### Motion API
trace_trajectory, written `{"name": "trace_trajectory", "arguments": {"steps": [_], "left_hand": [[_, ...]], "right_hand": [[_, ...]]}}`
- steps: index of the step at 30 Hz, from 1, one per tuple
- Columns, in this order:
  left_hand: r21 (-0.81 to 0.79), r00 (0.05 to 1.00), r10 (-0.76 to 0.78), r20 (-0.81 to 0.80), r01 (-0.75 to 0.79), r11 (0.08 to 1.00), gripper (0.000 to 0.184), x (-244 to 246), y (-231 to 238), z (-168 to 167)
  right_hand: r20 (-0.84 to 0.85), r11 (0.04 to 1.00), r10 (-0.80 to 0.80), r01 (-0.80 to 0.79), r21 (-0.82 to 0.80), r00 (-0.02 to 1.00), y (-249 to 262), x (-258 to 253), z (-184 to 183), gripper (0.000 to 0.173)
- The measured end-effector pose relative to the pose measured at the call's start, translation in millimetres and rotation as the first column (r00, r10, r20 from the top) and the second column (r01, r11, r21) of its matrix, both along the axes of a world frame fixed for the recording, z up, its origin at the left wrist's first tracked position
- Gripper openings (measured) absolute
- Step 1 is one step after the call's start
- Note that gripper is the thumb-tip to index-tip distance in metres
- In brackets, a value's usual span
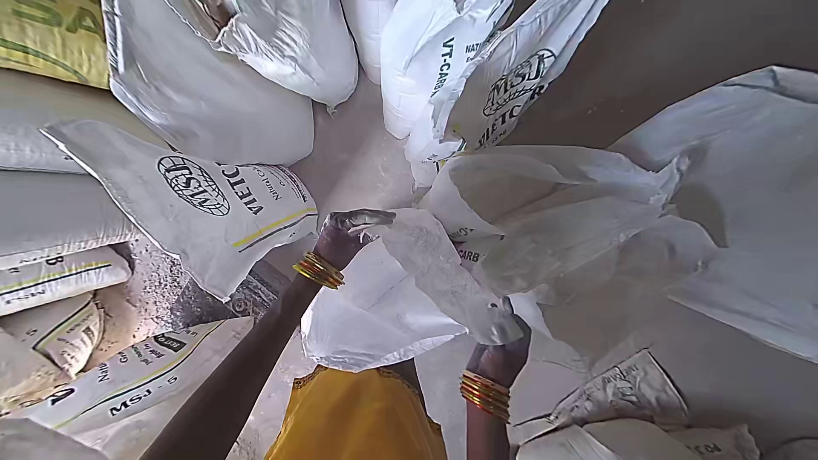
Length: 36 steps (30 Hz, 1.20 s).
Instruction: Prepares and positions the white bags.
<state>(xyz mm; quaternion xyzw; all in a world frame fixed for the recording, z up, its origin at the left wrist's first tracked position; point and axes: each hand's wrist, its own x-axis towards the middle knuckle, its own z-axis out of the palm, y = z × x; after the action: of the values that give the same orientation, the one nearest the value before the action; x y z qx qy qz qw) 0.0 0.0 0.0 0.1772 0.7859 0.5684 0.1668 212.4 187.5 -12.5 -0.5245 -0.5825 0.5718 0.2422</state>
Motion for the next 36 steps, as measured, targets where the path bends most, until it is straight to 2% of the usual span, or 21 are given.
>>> {"name": "trace_trajectory", "arguments": {"steps": [3,6,8,11,13,15,16,18,19,20,21,23,24,25,26,28,30,32,34,36], "left_hand": [[-0.079,0.994,0.091,0.067,-0.085,0.993,0.006,-9,5,-4],[-0.251,0.963,0.197,0.183,-0.148,0.957,0.018,-21,21,5],[-0.356,0.955,0.216,0.205,-0.133,0.925,0.022,-29,29,8],[-0.538,0.958,0.17,0.232,-0.019,0.843,0.031,-39,36,10],[-0.648,0.96,0.119,0.254,0.077,0.758,0.037,-45,40,9],[-0.743,0.946,0.089,0.311,0.184,0.644,0.04,-52,42,1],[-0.778,0.929,0.091,0.359,0.244,0.579,0.04,-54,45,-3],[-0.823,0.923,0.092,0.375,0.285,0.492,0.045,-51,50,-9],[-0.847,0.946,0.093,0.311,0.232,0.477,0.052,-45,52,-7],[-0.854,0.976,0.088,0.198,0.128,0.504,0.06,-37,49,-3],[-0.819,0.995,0.088,0.049,-0.011,0.574,0.066,-28,43,1],[-0.68,0.977,0.156,-0.143,-0.212,0.702,0.058,-4,29,14],[-0.604,0.957,0.219,-0.192,-0.291,0.742,0.047,14,23,21],[-0.542,0.942,0.289,-0.171,-0.335,0.771,0.039,35,16,27],[-0.491,0.926,0.366,-0.092,-0.362,0.792,0.034,56,12,32],[-0.402,0.856,0.498,0.136,-0.412,0.818,0.03,95,7,34],[-0.385,0.729,0.589,0.348,-0.461,0.799,0.034,130,0,29],[-0.407,0.628,0.64,0.443,-0.496,0.767,0.048,150,-11,19],[-0.446,0.624,0.66,0.419,-0.492,0.748,0.06,159,-27,4],[-0.484,0.708,0.651,0.273,-0.483,0.729,0.065,163,-42,-11]], "right_hand": [[-0.113,0.986,0.055,-0.072,-0.15,0.992,25,-2,-14,0.041],[-0.164,0.969,-0.045,0.003,-0.247,0.986,34,-16,-19,0.019],[-0.087,0.974,-0.032,0.012,-0.225,0.996,40,-22,-21,0.02],[0.081,0.986,0.021,-0.007,-0.167,0.996,48,-22,-19,0.021],[0.197,0.986,0.082,-0.051,-0.157,0.977,52,-17,-16,0.019],[0.305,0.974,0.145,-0.082,-0.21,0.941,55,-7,-17,0.006],[0.367,0.965,0.177,-0.088,-0.247,0.913,56,-3,-19,0.008],[0.498,0.957,0.222,-0.088,-0.278,0.838,56,1,-22,0.023],[0.525,0.955,0.248,-0.113,-0.276,0.814,57,4,-23,0.033],[0.524,0.952,0.277,-0.154,-0.266,0.805,58,5,-21,0.043],[0.503,0.947,0.307,-0.208,-0.245,0.808,60,5,-18,0.054],[0.45,0.919,0.393,-0.366,-0.151,0.802,64,2,-4,0.072],[0.458,0.885,0.432,-0.463,-0.048,0.777,65,0,4,0.076],[0.486,0.826,0.451,-0.556,0.09,0.749,64,-5,12,0.078],[0.509,0.747,0.443,-0.618,0.246,0.738,59,-14,23,0.077],[0.485,0.582,0.42,-0.637,0.505,0.767,39,-34,47,0.067],[0.391,0.504,0.528,-0.648,0.571,0.754,-1,-50,64,0.052],[0.365,0.424,0.637,-0.704,0.569,0.679,-49,-68,50,0.042],[0.458,0.28,0.648,-0.75,0.599,0.608,-83,-87,14,0.05],[0.574,0.171,0.584,-0.779,0.604,0.574,-95,-107,-22,0.052]]}}
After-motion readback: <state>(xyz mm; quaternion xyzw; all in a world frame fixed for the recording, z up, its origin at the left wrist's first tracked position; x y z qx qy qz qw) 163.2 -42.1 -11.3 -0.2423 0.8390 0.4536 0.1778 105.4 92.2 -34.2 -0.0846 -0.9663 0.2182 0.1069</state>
